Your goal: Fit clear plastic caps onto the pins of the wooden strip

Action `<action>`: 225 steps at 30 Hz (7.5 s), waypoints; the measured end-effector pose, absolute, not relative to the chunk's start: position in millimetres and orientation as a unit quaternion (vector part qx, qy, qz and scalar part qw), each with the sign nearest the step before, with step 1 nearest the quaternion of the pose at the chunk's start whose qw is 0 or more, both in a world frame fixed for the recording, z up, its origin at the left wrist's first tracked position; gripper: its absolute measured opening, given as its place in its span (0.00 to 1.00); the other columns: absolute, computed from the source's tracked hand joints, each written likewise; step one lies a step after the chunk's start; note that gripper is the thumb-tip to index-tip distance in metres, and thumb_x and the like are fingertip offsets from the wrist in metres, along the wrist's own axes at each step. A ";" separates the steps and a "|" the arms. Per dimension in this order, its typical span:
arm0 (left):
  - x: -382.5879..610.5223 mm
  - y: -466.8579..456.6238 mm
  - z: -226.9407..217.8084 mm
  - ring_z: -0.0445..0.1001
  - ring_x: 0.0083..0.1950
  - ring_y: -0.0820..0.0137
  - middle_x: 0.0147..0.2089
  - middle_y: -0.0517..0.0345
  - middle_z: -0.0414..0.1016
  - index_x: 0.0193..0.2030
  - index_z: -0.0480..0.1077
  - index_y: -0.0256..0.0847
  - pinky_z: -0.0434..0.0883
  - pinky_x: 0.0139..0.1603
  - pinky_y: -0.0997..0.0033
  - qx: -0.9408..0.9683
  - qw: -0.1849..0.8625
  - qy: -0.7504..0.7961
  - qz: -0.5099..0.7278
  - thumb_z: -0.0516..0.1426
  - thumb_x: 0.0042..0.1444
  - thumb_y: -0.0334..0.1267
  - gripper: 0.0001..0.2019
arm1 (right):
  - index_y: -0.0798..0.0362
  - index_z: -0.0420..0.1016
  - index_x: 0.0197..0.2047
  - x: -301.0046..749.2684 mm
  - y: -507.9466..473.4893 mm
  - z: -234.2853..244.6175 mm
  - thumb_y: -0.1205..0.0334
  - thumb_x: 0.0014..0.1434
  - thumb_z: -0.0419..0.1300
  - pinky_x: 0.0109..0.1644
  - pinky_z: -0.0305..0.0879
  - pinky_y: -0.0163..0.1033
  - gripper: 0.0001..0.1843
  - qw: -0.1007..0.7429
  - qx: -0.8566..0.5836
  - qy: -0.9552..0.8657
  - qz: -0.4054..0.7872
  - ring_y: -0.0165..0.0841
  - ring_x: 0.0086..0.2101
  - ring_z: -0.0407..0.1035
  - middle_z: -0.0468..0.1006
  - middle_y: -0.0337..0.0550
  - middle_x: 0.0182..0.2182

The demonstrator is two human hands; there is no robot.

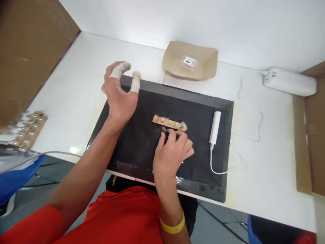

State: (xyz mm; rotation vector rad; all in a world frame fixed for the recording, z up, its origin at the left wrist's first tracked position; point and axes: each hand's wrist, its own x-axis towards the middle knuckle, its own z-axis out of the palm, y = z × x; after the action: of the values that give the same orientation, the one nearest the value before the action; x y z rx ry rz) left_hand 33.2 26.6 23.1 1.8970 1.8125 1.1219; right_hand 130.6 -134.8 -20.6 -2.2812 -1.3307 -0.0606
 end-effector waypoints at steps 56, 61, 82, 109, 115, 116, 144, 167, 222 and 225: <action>52.9 80.5 -15.0 0.74 0.64 0.55 0.71 0.53 0.68 0.59 0.70 0.53 0.56 0.74 0.46 0.615 0.174 0.613 0.464 0.52 0.68 0.42 0.15 | 0.52 0.81 0.48 132.5 -143.9 -10.1 0.55 0.66 0.67 0.46 0.63 0.49 0.12 0.253 -0.804 -0.539 -0.007 0.41 0.39 0.65 0.77 0.48 0.40; 52.9 81.1 -14.2 0.74 0.65 0.51 0.75 0.54 0.63 0.61 0.69 0.54 0.52 0.76 0.42 0.616 0.209 0.612 0.450 0.51 0.68 0.45 0.17 | 0.50 0.79 0.49 144.5 -142.3 14.0 0.58 0.65 0.69 0.49 0.67 0.46 0.11 0.312 -0.719 -0.620 -0.020 0.37 0.41 0.69 0.78 0.46 0.43; 53.4 80.7 -10.9 0.77 0.57 0.59 0.72 0.50 0.66 0.59 0.70 0.45 0.60 0.71 0.51 0.612 0.184 0.611 0.466 0.56 0.70 0.35 0.13 | 0.48 0.79 0.48 219.6 -80.8 8.5 0.53 0.66 0.67 0.62 0.68 0.56 0.11 0.238 -0.594 -0.767 0.033 0.47 0.59 0.65 0.72 0.54 0.64; 52.9 81.8 -12.6 0.78 0.55 0.59 0.73 0.53 0.66 0.60 0.71 0.47 0.60 0.72 0.51 0.611 0.198 0.619 0.452 0.56 0.69 0.39 0.14 | 0.47 0.78 0.53 221.7 -78.6 6.2 0.57 0.67 0.65 0.66 0.64 0.60 0.12 0.212 -0.578 -0.785 0.063 0.48 0.61 0.64 0.72 0.53 0.67; 52.2 81.1 -12.8 0.78 0.56 0.57 0.73 0.53 0.65 0.59 0.71 0.50 0.58 0.73 0.49 0.612 0.207 0.614 0.454 0.56 0.69 0.41 0.14 | 0.47 0.79 0.50 222.1 -81.8 5.8 0.56 0.66 0.66 0.67 0.63 0.60 0.10 0.216 -0.594 -0.772 0.061 0.49 0.61 0.63 0.72 0.52 0.67; 51.9 81.2 -12.9 0.78 0.56 0.56 0.73 0.53 0.65 0.59 0.71 0.50 0.58 0.73 0.48 0.611 0.211 0.613 0.454 0.56 0.69 0.42 0.14 | 0.47 0.79 0.50 222.1 -82.1 6.1 0.56 0.66 0.66 0.67 0.63 0.60 0.10 0.214 -0.597 -0.771 0.058 0.49 0.61 0.63 0.72 0.52 0.67; 55.2 82.8 -15.8 0.79 0.53 0.62 0.73 0.48 0.66 0.61 0.69 0.42 0.60 0.70 0.51 0.616 0.177 0.616 0.458 0.57 0.70 0.33 0.15 | 0.51 0.76 0.38 145.4 -130.2 9.6 0.51 0.65 0.68 0.59 0.57 0.54 0.12 0.170 -0.737 -0.624 -0.196 0.49 0.57 0.67 0.76 0.57 0.63; 57.5 79.1 -14.7 0.79 0.54 0.59 0.74 0.48 0.65 0.61 0.69 0.47 0.60 0.73 0.46 0.631 0.163 0.600 0.465 0.55 0.70 0.35 0.15 | 0.51 0.79 0.40 101.6 -114.6 -18.3 0.56 0.67 0.63 0.56 0.62 0.63 0.08 0.162 -0.849 -0.477 -0.160 0.58 0.63 0.65 0.67 0.65 0.70; 54.8 81.6 -23.0 0.74 0.52 0.69 0.78 0.56 0.56 0.65 0.61 0.50 0.56 0.66 0.61 0.665 0.113 0.606 0.421 0.55 0.70 0.25 0.22 | 0.50 0.79 0.38 215.4 -203.6 21.4 0.55 0.69 0.64 0.63 0.58 0.59 0.09 0.135 -0.631 -0.764 0.015 0.53 0.65 0.61 0.68 0.55 0.70; 55.3 89.2 -30.6 0.74 0.52 0.70 0.78 0.60 0.55 0.67 0.58 0.52 0.56 0.66 0.61 0.661 0.091 0.616 0.419 0.53 0.71 0.25 0.23 | 0.51 0.76 0.36 214.7 -205.1 16.0 0.55 0.67 0.66 0.62 0.60 0.59 0.10 0.161 -0.654 -0.739 0.018 0.52 0.63 0.63 0.70 0.55 0.69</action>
State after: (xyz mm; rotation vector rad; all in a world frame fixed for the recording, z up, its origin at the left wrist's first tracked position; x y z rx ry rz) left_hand 55.3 89.2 -30.6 1.9634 1.8302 1.2465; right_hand 214.7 -205.1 16.0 -1.8678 -2.1098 0.0502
